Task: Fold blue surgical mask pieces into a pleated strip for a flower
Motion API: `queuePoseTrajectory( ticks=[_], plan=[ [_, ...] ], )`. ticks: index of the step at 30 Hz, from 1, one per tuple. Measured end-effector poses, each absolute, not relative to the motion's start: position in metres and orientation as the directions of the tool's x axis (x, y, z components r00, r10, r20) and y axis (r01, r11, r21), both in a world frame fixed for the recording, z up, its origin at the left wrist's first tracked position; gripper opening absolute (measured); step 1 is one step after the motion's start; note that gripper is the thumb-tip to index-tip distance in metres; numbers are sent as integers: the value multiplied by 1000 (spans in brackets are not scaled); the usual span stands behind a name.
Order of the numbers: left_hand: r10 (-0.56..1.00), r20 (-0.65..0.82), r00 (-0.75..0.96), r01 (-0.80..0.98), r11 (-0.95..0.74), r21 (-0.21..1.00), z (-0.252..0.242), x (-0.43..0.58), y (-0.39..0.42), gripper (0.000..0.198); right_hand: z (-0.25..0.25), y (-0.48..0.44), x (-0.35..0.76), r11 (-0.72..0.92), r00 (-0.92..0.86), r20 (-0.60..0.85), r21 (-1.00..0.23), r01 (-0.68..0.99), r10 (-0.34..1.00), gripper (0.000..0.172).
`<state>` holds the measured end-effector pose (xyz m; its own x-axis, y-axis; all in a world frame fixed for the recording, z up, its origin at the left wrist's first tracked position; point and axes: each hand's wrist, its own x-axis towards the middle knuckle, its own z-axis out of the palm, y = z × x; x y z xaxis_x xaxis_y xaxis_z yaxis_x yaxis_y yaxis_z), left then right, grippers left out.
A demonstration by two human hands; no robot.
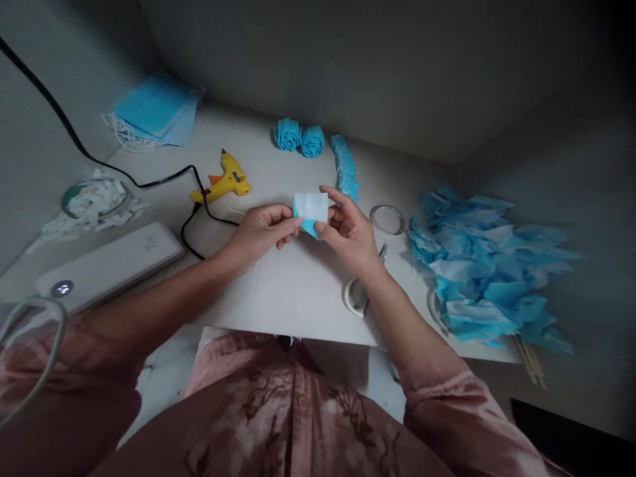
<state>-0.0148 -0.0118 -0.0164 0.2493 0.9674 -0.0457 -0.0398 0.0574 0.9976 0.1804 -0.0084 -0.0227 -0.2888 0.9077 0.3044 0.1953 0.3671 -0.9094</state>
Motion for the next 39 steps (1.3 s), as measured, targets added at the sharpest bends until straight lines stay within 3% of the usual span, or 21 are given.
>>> queuePoseTrajectory(
  ticks=[6,11,18,25,36,39],
  plan=[
    [967,-19,253,-131,53,990,-15,-13,-14,26,-29,-9,179,353,-328,278,-915,195,903,77],
    [954,-69,293,-125,110,986,-21,-16,-15,28,-30,-9,180,348,-323,275,-917,194,906,75],
    [929,-107,354,15,108,994,-15,-16,-16,30,-21,-8,184,332,-210,283,-909,253,936,59],
    [897,-109,428,96,75,993,-17,-15,-17,30,-17,-12,180,335,-228,284,-913,234,931,33],
    [876,-170,451,-20,201,979,-23,-17,-12,30,-10,-11,184,521,-287,449,-810,269,846,7],
    [878,-168,448,-84,228,970,-23,-16,-12,29,-8,-12,185,564,-317,479,-775,285,819,7]
  ],
)
